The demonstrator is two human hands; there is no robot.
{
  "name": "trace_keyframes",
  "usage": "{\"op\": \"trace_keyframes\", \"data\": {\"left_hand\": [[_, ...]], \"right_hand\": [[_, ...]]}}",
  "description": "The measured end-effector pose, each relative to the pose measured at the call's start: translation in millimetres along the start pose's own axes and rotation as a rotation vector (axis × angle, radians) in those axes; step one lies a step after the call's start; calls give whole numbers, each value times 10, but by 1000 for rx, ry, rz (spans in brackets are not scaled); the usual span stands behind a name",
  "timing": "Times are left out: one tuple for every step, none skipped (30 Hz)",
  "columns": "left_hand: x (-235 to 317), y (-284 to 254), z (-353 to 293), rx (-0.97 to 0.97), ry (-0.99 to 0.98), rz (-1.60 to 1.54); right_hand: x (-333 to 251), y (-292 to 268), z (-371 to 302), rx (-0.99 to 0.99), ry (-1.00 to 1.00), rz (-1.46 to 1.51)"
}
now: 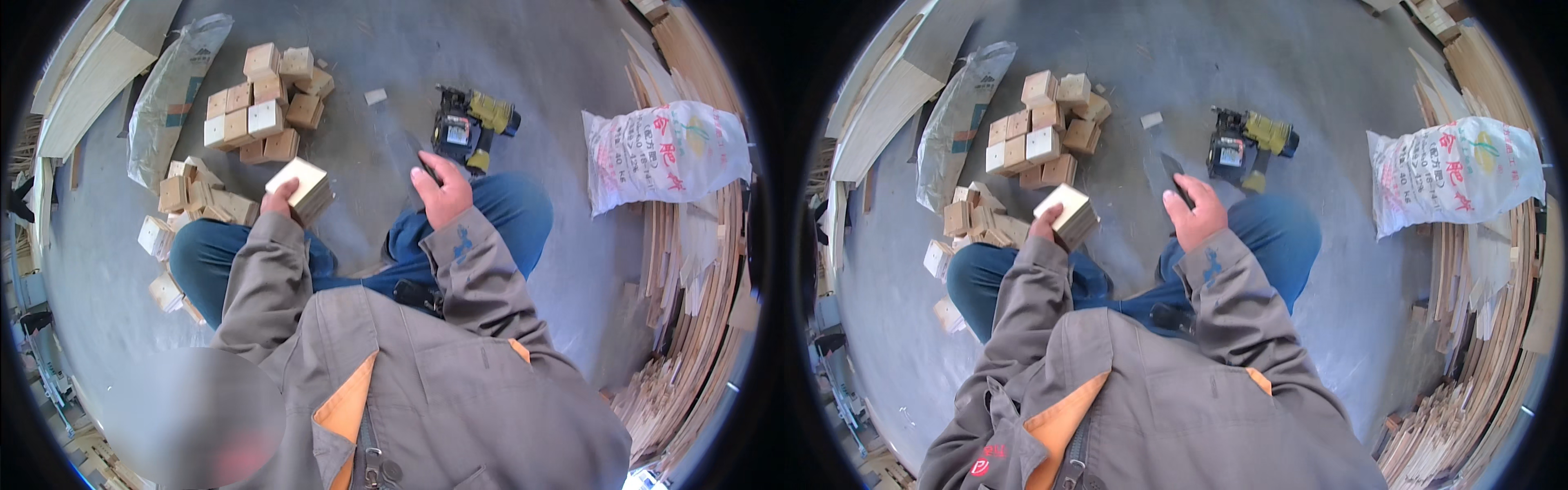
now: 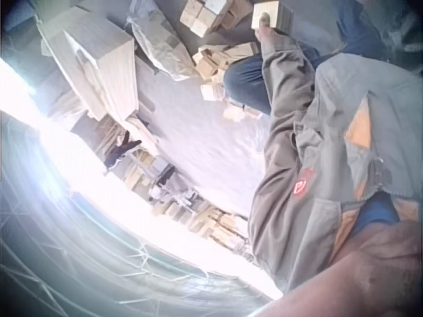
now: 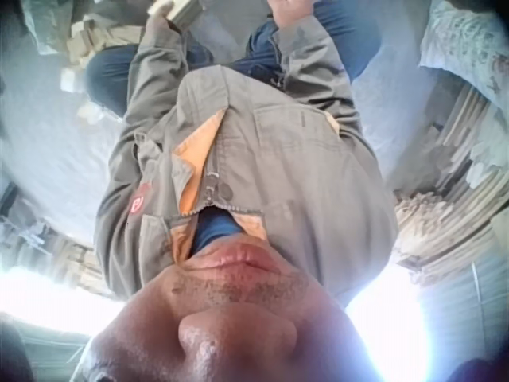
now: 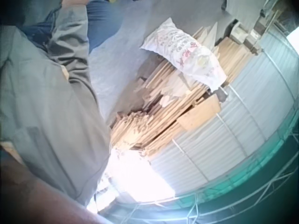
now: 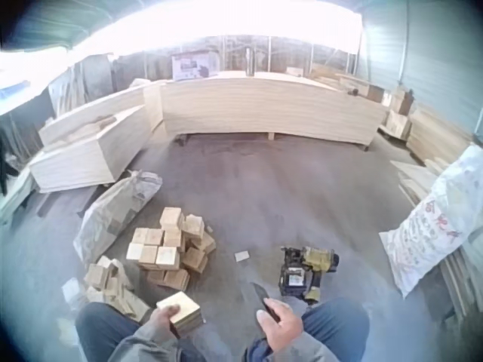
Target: The person sits on the floor and sands small wooden blocks using a sanding block. They pick up blocks from a pile, sand the edges and faces, and place them back down, repeating the process continuously.
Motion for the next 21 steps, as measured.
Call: {"op": "trace_keyframes", "data": {"left_hand": [[89, 167, -114, -55, 57, 48], [137, 283, -164, -115, 119, 134], [152, 355, -221, -151, 106, 66], [179, 411, -295, -188, 92, -2], [170, 504, -357, -234, 70, -75], [141, 537, -357, -308, 23, -114], [120, 568, -386, -321, 4, -130], [110, 637, -474, -332, -20, -146], [110, 702, -570, -339, -45, -155], [113, 763, -654, -317, -71, -133], [116, 799, -684, -344, -72, -121], [115, 830, -711, -371, -73, -108], [110, 858, -736, -398, -74, -94], [123, 909, -766, -454, -31, -43], [129, 957, -802, -509, 13, 8], [133, 1012, -843, -564, 58, 60], [114, 1097, -899, -624, 86, 83], [65, 1137, -927, -654, 91, 112], [15, 1169, -950, -684, 97, 141], [11, 1234, -1012, -764, 121, 138], [14, 1212, -975, -745, 124, 125]], "right_hand": [[17, 5, -36, 2, 1, 7], [1, 41, -26, -12, 1, 13], [-18, 77, -35, -26, 2, 18], [-39, 112, -56, -40, 3, 23], [-59, 90, -77, -47, 4, 17], [-130, 130, -119, -66, 0, 25], [-97, 203, -146, -96, -21, 60], [-137, 257, -187, -125, -26, 74], [-161, 324, -244, -153, -26, 92], [-221, 373, -292, -181, -52, 63], [-305, 410, -329, -207, -79, 34], [-368, 454, -360, -233, -106, 4], [-388, 486, -381, -234, -110, -6], [-414, 511, -388, -237, -116, -18], [-444, 535, -391, -239, -123, -30], [-486, 530, -358, -217, -115, -12], [-501, 507, -292, -184, -121, -21], [-514, 480, -195, -151, -126, -30], [-526, 457, -108, -118, -132, -39], [-473, 471, -39, -109, -71, 30], [-495, 480, -49, -108, -99, 3]]}}
Point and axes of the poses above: each hand's wrist, its own z-axis towards the middle knuckle, its own y-axis out of the palm, x = y × z, the point moved 8 cm from there along z, towards the middle knuckle, and after that the axes turned 1 degree about y, right-handed, at the moved point
